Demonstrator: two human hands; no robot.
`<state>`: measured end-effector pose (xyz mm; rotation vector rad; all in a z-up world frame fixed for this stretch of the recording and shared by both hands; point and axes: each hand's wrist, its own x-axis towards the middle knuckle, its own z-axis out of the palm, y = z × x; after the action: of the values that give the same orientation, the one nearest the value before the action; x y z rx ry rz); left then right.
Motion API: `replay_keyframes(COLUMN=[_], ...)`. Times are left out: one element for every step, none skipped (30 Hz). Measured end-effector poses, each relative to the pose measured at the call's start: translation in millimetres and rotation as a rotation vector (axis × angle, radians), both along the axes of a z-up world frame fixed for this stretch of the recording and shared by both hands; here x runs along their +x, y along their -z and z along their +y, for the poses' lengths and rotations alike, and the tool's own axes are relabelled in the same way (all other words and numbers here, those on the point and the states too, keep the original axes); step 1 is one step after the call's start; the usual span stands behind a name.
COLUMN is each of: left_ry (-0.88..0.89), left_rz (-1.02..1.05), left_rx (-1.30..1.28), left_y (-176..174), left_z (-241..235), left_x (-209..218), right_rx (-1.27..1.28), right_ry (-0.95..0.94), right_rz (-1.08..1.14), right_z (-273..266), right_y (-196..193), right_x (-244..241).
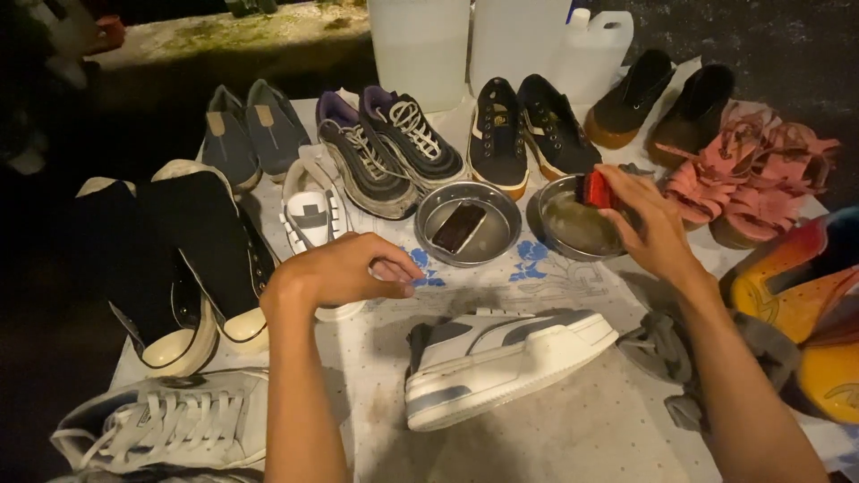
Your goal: The person scrubs a white and grey sneaker with a red sponge dipped in water, then wipes it with a grey cloth. The shoe is held and rotated to clean different areas. Other shoes and cleaning supplies are visible on the table.
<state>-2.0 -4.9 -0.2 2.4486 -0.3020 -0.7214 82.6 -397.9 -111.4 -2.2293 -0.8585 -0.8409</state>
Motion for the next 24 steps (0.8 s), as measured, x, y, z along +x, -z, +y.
replay_keyframes(left_ry=[0.001,0.020,0.038,0.037,0.036,0.034,0.032,0.046,0.058,0.054,0.061,0.068,0.064,0.020,-0.019,-0.020,0.012,0.045,0.047,0.046,0.045,0.047,0.057,0.067], left_rz=[-0.001,-0.005,-0.012,-0.015,-0.011,-0.007,-0.010,-0.007,-0.004,-0.005,-0.008,-0.010,-0.010,0.019,0.047,0.046,0.030,0.014,0.011,0.020,0.028,0.025,0.007,-0.011], left_rx=[0.000,-0.003,-0.006,-0.005,0.026,0.058,0.058,0.049,0.041,0.041,0.058,0.074,0.075,0.081,0.087,0.088,0.112,0.135,0.134,0.131,0.129,0.129,0.093,0.057], left_y=[-1.2,-2.6,-4.8,-5.3,-5.4,-5.4,-3.7,-1.8,0.7,1.2,1.9,2.6,-0.9,-4.4,-7.9,-6.6,-4.8,-3.0,-1.2,0.5,1.7,1.7,2.3,2.9], left_z=[-1.0,-2.0,-2.5,-3.1,-3.5,-4.0,-4.2,-4.3,-3.6,-4.7,-5.8,-7.0,-9.6,-12.3,-16.0,-15.3,-15.7,-16.2,-16.3,-16.6,-16.6,-15.6,-14.2,-12.8], left_x=[-0.3,-0.5,-0.3,-0.4,-0.5,-0.5,1.2,2.9,3.8,4.1,4.2,4.3,2.0,-0.4,-2.2,-0.6,1.1,2.8,3.6,4.2,4.9,5.2,5.2,5.1], right_rx=[0.000,-0.007,-0.013,-0.012,-0.012,-0.011,-0.010,-0.011,-0.011,-0.010,-0.003,0.004,0.005,-0.029,-0.062,-0.061,-0.044,-0.028,-0.029,-0.059,-0.088,-0.087,-0.058,-0.028], right_ry=[0.001,0.001,0.000,-0.001,0.013,0.028,0.026,0.058,0.088,0.084,0.107,0.130,0.126,0.116,0.109,0.109,0.108,0.107,0.110,0.113,0.116,0.118,0.138,0.157], right_rz=[-0.001,-0.012,-0.026,-0.030,-0.010,0.010,0.007,0.027,0.048,0.048,0.052,0.057,0.057,0.039,0.019,0.018,0.013,0.008,0.006,0.004,0.003,0.001,-0.037,-0.075], right_z=[-0.8,-1.4,-1.6,-0.3,1.0,2.3,-0.8,-3.8,-5.8,-6.2,-6.4,-6.6,-10.2,-13.9,-18.8,-16.1,-15.0,-14.0,-13.6,-13.3,-12.5,-8.9,-4.8,-0.6], right_y=[1.7,3.3,3.9,2.4,1.3,0.2,3.1,6.2,10.1,9.4,9.8,10.3,13.8,17.3,20.7,19.1,17.3,15.3,13.8,12.1,10.6,7.9,5.9,4.0], right_x=[0.3,0.7,2.4,1.5,0.5,-0.3,1.4,3.3,5.0,5.3,4.9,4.6,7.8,10.9,13.2,11.9,9.4,6.9,6.0,5.1,4.3,3.2,1.8,0.4])
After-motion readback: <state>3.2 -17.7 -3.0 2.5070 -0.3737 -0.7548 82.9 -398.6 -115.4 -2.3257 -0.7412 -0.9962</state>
